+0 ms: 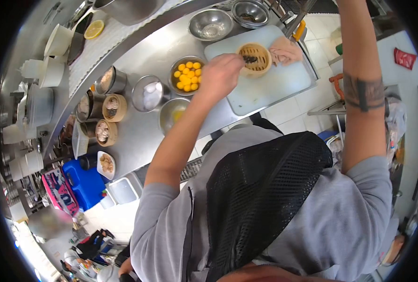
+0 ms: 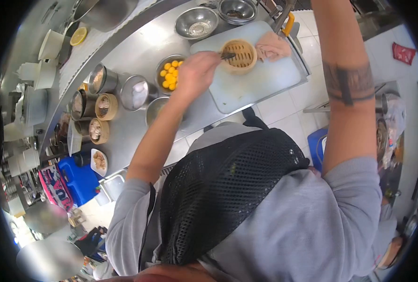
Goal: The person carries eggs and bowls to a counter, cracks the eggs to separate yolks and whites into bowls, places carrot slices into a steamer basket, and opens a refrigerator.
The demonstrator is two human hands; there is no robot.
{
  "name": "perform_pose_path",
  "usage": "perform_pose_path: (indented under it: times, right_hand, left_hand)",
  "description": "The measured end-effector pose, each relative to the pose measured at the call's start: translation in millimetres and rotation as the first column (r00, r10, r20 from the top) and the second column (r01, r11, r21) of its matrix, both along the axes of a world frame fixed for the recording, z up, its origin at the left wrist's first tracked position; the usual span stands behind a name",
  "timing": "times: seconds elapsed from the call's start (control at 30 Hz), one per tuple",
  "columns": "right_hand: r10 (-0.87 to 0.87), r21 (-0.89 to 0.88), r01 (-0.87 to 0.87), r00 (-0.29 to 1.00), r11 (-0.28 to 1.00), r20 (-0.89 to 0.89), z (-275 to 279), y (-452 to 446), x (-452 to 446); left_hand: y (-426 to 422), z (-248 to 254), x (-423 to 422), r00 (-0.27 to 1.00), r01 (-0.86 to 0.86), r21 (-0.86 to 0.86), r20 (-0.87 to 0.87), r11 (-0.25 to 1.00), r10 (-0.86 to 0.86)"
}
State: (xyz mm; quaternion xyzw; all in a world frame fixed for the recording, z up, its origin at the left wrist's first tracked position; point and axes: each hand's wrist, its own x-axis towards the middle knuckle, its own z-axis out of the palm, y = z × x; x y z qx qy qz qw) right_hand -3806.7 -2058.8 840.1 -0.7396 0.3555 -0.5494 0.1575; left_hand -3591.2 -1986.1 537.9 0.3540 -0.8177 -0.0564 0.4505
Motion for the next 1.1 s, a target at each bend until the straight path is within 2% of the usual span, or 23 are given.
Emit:
perform_pose_path:
  times: [0.07,0.1,0.17,0.2,0.27,0.3,0.33,0.37,0.4,0.47,0.5,0.6,0.63,0.67,0.7,0.77,0.83,0.9,0.97,1.0,1.03,1.07,1.1]
  right_hand:
    - [-0.015,-0.034,0.016,1.0,0.999,0.025,-43,-3,-49]
    - [-0.175,-0.24,0.104,0.94,0.965,-0.294,-75,-5,-90]
    - [-0.162,-0.2,0.08,0.885,0.976,-0.436,-120,3,-111]
    - [0.027,0.06,-0.011,0.962,0.998,-0.271,-138,13,-104]
    - [0.086,0.192,-0.044,0.972,0.98,-0.218,-235,5,-123]
    - [0.099,0.162,-0.062,0.967,0.985,-0.233,-267,5,-123]
    - [0.115,0.13,-0.085,0.961,0.988,-0.251,-292,2,-121]
    - [0.134,0.103,-0.108,0.943,0.989,-0.304,-308,6,-115]
    - [0.161,0.079,-0.142,0.919,0.987,-0.359,-318,13,-107]
    - [0.326,0.159,-0.288,0.883,0.944,-0.337,-325,17,-95]
    - [0.441,0.228,-0.384,0.842,0.895,-0.311,-330,17,-90]
    - [0.541,0.259,-0.485,0.809,0.835,-0.228,-363,0,-91]
    - [0.549,0.25,-0.496,0.804,0.831,-0.229,-369,-3,-90]
    - [0.571,0.345,-0.506,0.813,0.791,-0.116,-375,-4,-90]
    - [0.576,0.441,-0.517,0.818,0.734,0.0,-383,-4,-91]
    - [0.509,0.534,-0.441,0.861,0.722,0.022,-373,5,-89]
    - [0.437,0.618,-0.361,0.899,0.699,0.03,-375,6,-91]
    - [0.4,0.877,-0.428,0.859,0.219,0.32,-393,1,-92]
    - [0.405,0.892,-0.404,0.864,0.201,0.3,-404,-9,-92]
    - [0.403,0.906,-0.378,0.872,0.19,0.28,-410,-14,-91]
    - [0.402,0.907,-0.377,0.872,0.187,0.28,-410,-21,-89]
    - [0.433,0.845,-0.289,0.898,0.449,0.078,-407,-29,-87]
    - [0.404,0.705,-0.205,0.906,0.679,-0.126,-403,-36,-84]
  left_hand:
    - [-28,-44,-42,0.995,-0.056,0.019,0.086,0.998,0.054]
    - [-34,-58,-52,0.994,-0.074,0.021,0.084,0.997,0.072]
    - [-42,-80,-74,0.834,-0.086,0.347,0.538,0.934,-0.123]
    - [-39,-93,-78,0.832,-0.1,0.352,0.543,0.931,-0.116]
    - [-29,-104,-83,0.967,-0.144,0.324,0.247,0.935,0.063]
    - [-23,-95,-91,0.964,-0.156,0.327,0.258,0.932,0.071]
    - [-19,-81,-99,0.964,-0.062,0.747,-0.126,0.662,0.232]
    - [-17,-67,-107,0.764,0.238,0.923,-0.37,0.302,0.529]
    - [-17,-53,-113,0.746,0.225,0.926,-0.363,0.302,0.558]
    - [-17,-33,-117,0.396,0.74,0.652,-0.619,0.163,0.678]
    - [-18,-38,-116,0.375,0.729,0.658,-0.616,0.191,0.692]
    - [-15,-60,-114,0.391,0.674,0.692,-0.632,0.259,0.669]
    - [-16,-59,-113,0.437,0.623,0.746,-0.582,0.236,0.686]
    - [-17,-58,-112,0.48,0.568,0.796,-0.525,0.208,0.703]
    - [-16,-59,-113,0.475,0.566,0.797,-0.524,0.21,0.707]
    - [-8,-62,-120,0.551,0.383,0.897,-0.414,0.221,0.725]
    - [1,-61,-129,0.606,0.332,0.919,-0.38,0.213,0.699]
    - [7,-56,-136,0.665,0.272,0.94,-0.338,0.205,0.666]
    - [9,-41,-142,0.76,0.021,0.989,-0.111,0.146,0.64]
    - [10,-54,-140,0.759,0.022,0.99,-0.109,0.142,0.642]
    - [10,-77,-136,0.645,0.1,0.95,-0.288,0.296,0.708]
    - [8,-82,-136,0.507,0.15,0.88,-0.46,0.451,0.729]
    - [7,-85,-133,0.507,0.15,0.88,-0.459,0.45,0.729]
